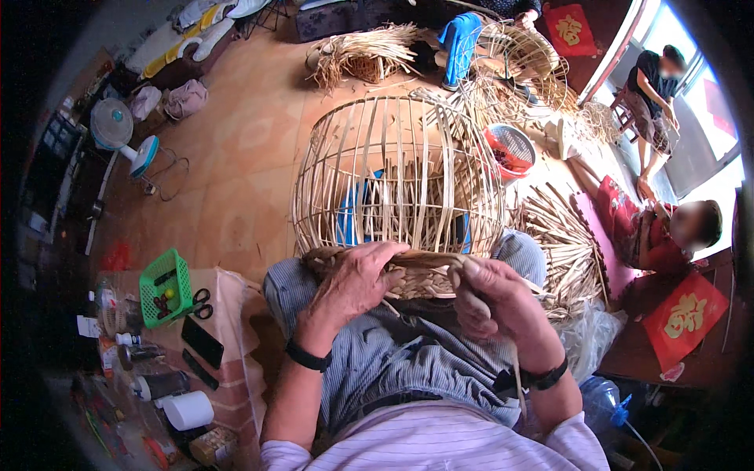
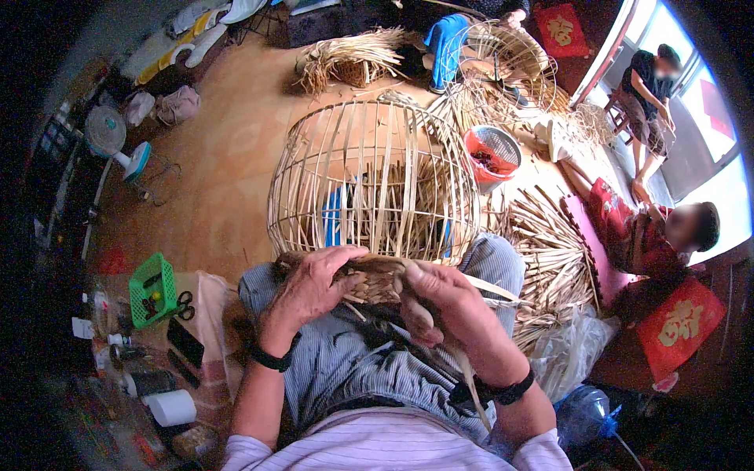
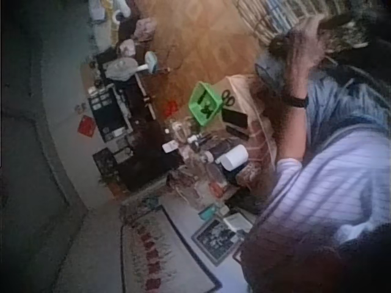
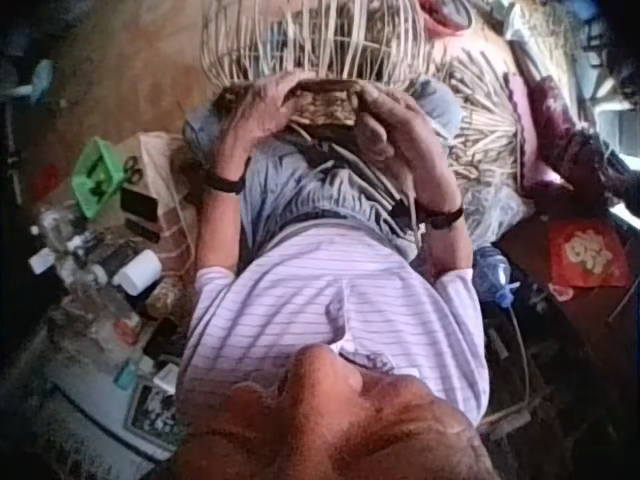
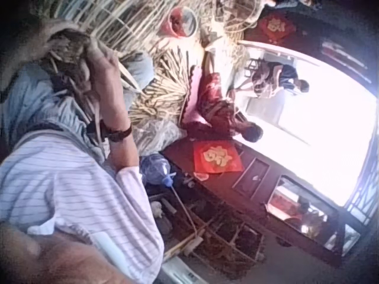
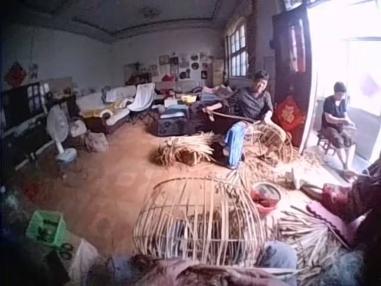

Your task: The person is weaving a wicker basket using bamboo or wicker strips.

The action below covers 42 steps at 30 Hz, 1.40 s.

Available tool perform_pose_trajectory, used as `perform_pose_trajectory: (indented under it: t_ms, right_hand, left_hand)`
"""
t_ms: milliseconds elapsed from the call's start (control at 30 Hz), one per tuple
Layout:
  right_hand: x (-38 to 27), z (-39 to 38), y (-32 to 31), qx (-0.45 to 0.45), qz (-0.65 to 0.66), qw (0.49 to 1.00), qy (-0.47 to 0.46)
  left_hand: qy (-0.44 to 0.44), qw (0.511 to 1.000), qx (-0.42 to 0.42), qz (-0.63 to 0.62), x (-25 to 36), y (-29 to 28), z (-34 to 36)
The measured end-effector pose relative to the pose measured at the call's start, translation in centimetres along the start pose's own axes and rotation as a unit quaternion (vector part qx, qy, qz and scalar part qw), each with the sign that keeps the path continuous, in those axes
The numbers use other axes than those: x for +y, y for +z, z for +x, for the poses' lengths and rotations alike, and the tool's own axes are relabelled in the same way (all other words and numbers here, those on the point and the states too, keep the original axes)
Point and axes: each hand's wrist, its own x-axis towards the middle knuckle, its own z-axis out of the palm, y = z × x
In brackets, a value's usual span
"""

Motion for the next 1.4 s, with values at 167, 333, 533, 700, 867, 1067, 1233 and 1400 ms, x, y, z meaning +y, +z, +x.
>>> perform_pose_trajectory:
  t_ms: [167,333,533,700,867,1067,1233,1400]
  right_hand:
    - [-3.4,-1.3,-0.8,-0.034,0.081,0.99,-0.106]
    - [-1.4,0.6,-6.6,0.019,0.074,0.958,-0.275]
    - [1.4,5.1,-2.6,0.105,-0.474,0.862,-0.144]
    - [2.8,11.1,-3.4,0.098,-0.321,0.912,-0.237]
    - [0.7,11.9,-3.3,0.123,-0.203,0.959,-0.155]
    - [0.8,12.6,-4.1,0.1,-0.204,0.96,-0.164]
    - [-0.5,12.7,-3.9,0.038,-0.32,0.933,-0.159]
    - [-2.0,12.4,-2.0,0.032,-0.468,0.858,-0.211]
  left_hand:
    - [-0.015,0.998,0.056,0.038,-0.8,0.9,-0.1]
    - [-0.014,0.991,0.11,0.072,-1.3,2.4,0.4]
    - [-0.095,0.985,0.06,0.128,-1.0,1.9,0.4]
    - [0.002,0.988,0.123,0.091,-2.1,2.8,0.8]
    - [-0.086,0.985,0.103,0.112,-0.7,2.6,0.5]
    - [0.021,0.969,0.115,0.219,-0.1,4.0,-1.0]
    - [0.024,0.887,0.034,0.461,1.5,4.7,-1.8]
    - [-0.043,0.868,-0.029,0.493,2.6,5.3,-1.3]
